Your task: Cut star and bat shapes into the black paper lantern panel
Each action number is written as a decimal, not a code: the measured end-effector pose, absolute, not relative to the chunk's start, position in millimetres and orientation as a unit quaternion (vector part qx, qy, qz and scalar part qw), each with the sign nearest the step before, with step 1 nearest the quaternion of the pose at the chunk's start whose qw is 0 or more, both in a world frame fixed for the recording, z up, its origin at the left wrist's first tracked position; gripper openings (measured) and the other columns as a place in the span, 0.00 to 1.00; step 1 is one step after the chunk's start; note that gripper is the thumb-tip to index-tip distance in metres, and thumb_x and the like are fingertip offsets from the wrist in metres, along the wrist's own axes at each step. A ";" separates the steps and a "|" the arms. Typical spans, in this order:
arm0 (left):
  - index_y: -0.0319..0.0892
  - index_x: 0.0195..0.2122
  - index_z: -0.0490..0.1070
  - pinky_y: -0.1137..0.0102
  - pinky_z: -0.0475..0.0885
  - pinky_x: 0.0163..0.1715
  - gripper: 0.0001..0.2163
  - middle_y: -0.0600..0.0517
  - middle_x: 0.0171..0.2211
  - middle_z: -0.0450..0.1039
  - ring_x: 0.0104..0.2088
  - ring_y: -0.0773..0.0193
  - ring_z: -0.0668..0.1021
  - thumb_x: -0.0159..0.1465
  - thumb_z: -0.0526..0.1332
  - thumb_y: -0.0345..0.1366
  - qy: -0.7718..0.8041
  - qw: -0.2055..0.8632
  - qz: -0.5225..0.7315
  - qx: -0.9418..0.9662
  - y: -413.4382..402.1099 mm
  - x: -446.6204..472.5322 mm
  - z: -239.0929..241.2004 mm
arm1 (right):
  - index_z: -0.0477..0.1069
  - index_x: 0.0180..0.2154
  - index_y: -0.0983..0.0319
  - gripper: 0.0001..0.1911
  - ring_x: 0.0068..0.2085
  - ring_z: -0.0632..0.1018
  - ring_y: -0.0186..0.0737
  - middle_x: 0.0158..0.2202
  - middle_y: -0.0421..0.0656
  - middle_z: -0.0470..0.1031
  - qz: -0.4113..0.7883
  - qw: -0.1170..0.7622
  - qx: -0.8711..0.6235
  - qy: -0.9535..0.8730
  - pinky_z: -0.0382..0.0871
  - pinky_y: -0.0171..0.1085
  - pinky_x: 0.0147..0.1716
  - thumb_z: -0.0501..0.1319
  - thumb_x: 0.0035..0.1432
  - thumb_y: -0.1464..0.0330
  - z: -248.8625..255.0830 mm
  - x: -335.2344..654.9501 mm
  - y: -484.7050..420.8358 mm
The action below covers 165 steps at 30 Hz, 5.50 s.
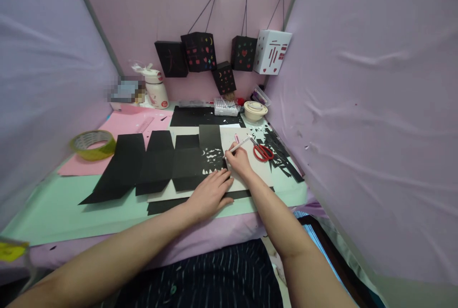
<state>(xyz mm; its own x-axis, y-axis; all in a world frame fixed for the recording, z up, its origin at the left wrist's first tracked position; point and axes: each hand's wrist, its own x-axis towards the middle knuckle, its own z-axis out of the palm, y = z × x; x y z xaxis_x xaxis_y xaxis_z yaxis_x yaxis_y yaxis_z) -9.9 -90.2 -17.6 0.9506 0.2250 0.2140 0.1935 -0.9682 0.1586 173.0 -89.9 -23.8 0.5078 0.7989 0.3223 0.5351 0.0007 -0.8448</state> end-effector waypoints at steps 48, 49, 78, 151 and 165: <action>0.33 0.63 0.60 0.55 0.51 0.65 0.35 0.37 0.66 0.56 0.67 0.47 0.58 0.66 0.53 0.58 0.128 0.048 0.072 0.988 -90.8 -6.1 -24.8 | 0.59 0.24 0.58 0.07 0.25 0.69 0.35 0.19 0.34 0.67 0.129 0.505 -0.696 -0.495 0.61 0.34 0.29 0.56 0.51 0.68 -25.7 174.0 -90.8; 0.34 0.63 0.60 0.55 0.51 0.65 0.35 0.38 0.66 0.56 0.67 0.48 0.58 0.66 0.53 0.58 0.128 0.047 0.073 0.988 -90.7 -6.1 -24.8 | 0.59 0.24 0.58 0.07 0.25 0.69 0.35 0.19 0.34 0.67 0.126 0.502 -0.698 -0.495 0.61 0.34 0.30 0.56 0.52 0.68 -25.3 173.7 -90.9; 0.34 0.64 0.60 0.56 0.51 0.65 0.35 0.38 0.66 0.56 0.67 0.48 0.58 0.66 0.53 0.57 0.130 0.056 0.069 0.987 -91.7 -6.9 -22.2 | 0.55 0.22 0.57 0.08 0.24 0.64 0.35 0.18 0.33 0.61 0.103 0.482 -0.711 -0.501 0.57 0.34 0.28 0.55 0.49 0.68 -27.7 175.5 -88.9; 0.33 0.63 0.60 0.56 0.50 0.65 0.35 0.37 0.66 0.56 0.67 0.48 0.58 0.66 0.53 0.57 0.127 0.057 0.081 0.987 -90.7 -6.0 -25.8 | 0.57 0.22 0.57 0.08 0.24 0.67 0.35 0.18 0.34 0.64 0.101 0.472 -0.718 -0.502 0.59 0.34 0.28 0.56 0.50 0.67 -25.2 173.0 -91.2; 0.31 0.64 0.58 0.55 0.50 0.66 0.35 0.37 0.66 0.55 0.67 0.47 0.57 0.66 0.54 0.56 0.130 0.067 0.068 0.987 -91.5 -6.8 -22.1 | 0.57 0.23 0.57 0.08 0.23 0.68 0.35 0.18 0.34 0.65 0.117 0.503 -0.707 -0.484 0.60 0.34 0.28 0.55 0.51 0.67 -25.6 173.1 -92.9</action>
<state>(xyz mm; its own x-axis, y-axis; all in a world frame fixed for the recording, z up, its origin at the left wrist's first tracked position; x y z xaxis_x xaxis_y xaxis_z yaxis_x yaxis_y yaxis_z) -6.8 -91.5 -22.1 0.9572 0.2648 0.1164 0.2466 -0.9573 0.1507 173.1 -92.9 -25.6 0.5046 0.8015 0.3209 0.5659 -0.0263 -0.8241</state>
